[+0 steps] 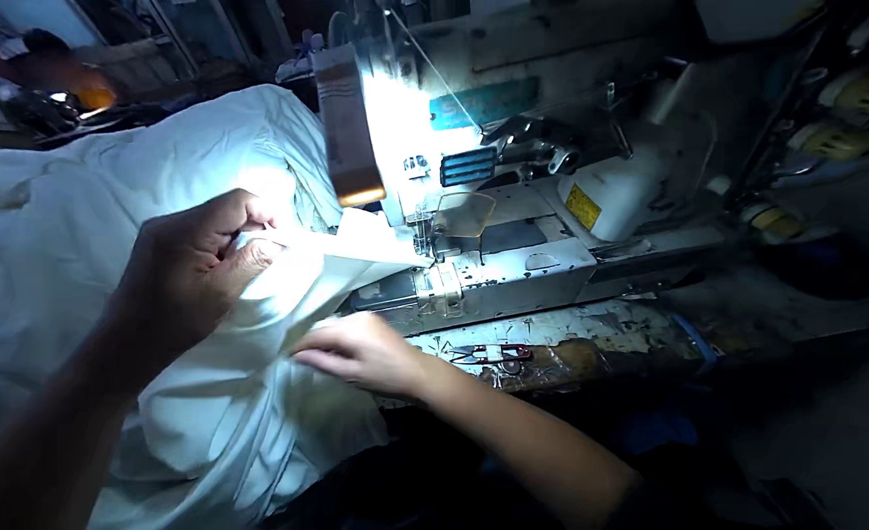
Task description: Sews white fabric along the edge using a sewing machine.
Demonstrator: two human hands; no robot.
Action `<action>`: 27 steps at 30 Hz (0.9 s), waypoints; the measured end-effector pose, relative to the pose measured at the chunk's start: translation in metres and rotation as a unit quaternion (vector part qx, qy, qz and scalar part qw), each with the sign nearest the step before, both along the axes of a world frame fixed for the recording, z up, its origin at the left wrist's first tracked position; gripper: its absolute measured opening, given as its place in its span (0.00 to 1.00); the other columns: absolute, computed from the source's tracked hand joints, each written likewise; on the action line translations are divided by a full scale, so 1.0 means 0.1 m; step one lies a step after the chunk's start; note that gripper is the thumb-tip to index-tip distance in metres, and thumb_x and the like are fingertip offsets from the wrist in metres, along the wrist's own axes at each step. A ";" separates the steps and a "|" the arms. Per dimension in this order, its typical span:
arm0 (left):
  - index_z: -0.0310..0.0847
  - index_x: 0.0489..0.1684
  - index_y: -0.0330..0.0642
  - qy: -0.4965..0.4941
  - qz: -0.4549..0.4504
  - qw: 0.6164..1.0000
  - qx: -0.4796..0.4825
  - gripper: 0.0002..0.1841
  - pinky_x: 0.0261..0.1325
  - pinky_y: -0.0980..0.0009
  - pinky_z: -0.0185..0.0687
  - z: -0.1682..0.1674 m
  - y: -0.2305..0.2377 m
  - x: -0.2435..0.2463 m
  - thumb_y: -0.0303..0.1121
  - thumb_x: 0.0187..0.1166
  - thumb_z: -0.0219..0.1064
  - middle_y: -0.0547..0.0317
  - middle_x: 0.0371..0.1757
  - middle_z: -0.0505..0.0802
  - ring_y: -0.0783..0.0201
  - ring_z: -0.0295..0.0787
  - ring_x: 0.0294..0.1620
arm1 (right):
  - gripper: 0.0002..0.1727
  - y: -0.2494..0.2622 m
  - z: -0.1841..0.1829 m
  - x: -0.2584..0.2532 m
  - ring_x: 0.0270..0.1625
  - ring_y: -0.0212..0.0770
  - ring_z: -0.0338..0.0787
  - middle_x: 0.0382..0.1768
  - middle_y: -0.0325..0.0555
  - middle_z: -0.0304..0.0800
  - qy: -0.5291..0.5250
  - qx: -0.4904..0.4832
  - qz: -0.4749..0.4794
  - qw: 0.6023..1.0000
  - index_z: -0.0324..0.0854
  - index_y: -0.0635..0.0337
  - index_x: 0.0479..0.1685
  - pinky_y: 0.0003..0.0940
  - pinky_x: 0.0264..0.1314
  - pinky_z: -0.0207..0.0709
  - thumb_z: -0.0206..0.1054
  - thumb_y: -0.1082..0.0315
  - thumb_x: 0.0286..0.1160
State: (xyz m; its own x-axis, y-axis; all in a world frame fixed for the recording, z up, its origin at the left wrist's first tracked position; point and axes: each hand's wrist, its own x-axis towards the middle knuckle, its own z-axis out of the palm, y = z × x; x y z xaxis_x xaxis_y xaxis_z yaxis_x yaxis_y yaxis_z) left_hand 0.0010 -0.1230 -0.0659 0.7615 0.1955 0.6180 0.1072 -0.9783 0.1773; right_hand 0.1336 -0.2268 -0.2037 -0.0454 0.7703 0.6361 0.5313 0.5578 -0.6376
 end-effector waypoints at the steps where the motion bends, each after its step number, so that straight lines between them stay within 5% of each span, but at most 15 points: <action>1: 0.83 0.43 0.41 -0.009 -0.007 1.000 -0.007 0.08 0.30 0.94 0.64 -0.06 0.00 -0.03 0.34 0.79 0.62 0.74 0.29 0.83 0.93 0.69 0.25 | 0.12 -0.16 -0.07 0.14 0.39 0.37 0.94 0.38 0.49 0.96 0.052 0.075 -0.056 0.994 0.93 0.67 0.44 0.35 0.45 0.87 0.63 0.71 0.82; 4: 0.84 0.40 0.38 -0.038 -0.051 0.998 -0.014 0.06 0.37 0.95 0.69 -0.19 -0.04 -0.03 0.29 0.75 0.63 0.70 0.34 0.86 0.92 0.75 0.32 | 0.09 -0.46 -0.05 0.54 0.31 0.26 0.90 0.42 0.45 0.96 0.081 0.167 -0.231 0.955 0.93 0.65 0.47 0.22 0.34 0.86 0.66 0.74 0.79; 6: 0.84 0.36 0.36 -0.038 -0.071 0.997 0.011 0.05 0.40 0.93 0.70 -0.20 -0.12 0.03 0.27 0.72 0.63 0.65 0.35 0.86 0.88 0.77 0.34 | 0.11 -0.50 0.06 0.66 0.32 0.26 0.89 0.47 0.50 0.95 0.040 0.178 -0.268 0.946 0.91 0.68 0.51 0.19 0.35 0.85 0.66 0.75 0.78; 13: 0.91 0.40 0.42 -0.017 -0.063 0.996 0.056 0.08 0.45 0.83 0.76 -0.15 -0.30 -0.01 0.30 0.72 0.66 0.64 0.37 0.88 0.78 0.83 0.40 | 0.08 -0.34 0.20 0.85 0.41 0.40 0.94 0.39 0.48 0.95 -0.100 0.125 -0.217 0.963 0.93 0.62 0.41 0.38 0.46 0.87 0.69 0.71 0.77; 17: 0.90 0.40 0.38 -0.041 -0.070 0.996 0.042 0.08 0.43 0.89 0.71 -0.12 -0.26 -0.02 0.29 0.73 0.65 0.63 0.35 0.85 0.83 0.78 0.37 | 0.08 -0.36 0.03 1.05 0.45 0.49 0.96 0.42 0.51 0.96 -0.142 0.074 -0.269 0.950 0.93 0.62 0.42 0.53 0.47 0.87 0.68 0.73 0.75; 23: 0.84 0.35 0.37 -0.058 -0.084 0.994 0.036 0.07 0.43 0.92 0.66 -0.07 -0.24 0.13 0.30 0.76 0.64 0.66 0.35 0.82 0.87 0.74 0.38 | 0.09 -0.38 -0.02 1.29 0.49 0.41 0.96 0.44 0.46 0.97 -0.150 0.065 -0.239 0.957 0.93 0.59 0.45 0.43 0.54 0.87 0.67 0.74 0.77; 27: 0.82 0.38 0.49 -0.064 -0.110 0.992 0.021 0.04 0.46 0.91 0.70 -0.07 -0.12 0.20 0.36 0.79 0.65 0.78 0.40 0.84 0.91 0.76 0.43 | 0.11 -0.33 -0.06 1.38 0.50 0.39 0.96 0.46 0.47 0.97 -0.175 0.102 -0.213 0.956 0.93 0.60 0.49 0.36 0.56 0.87 0.66 0.78 0.76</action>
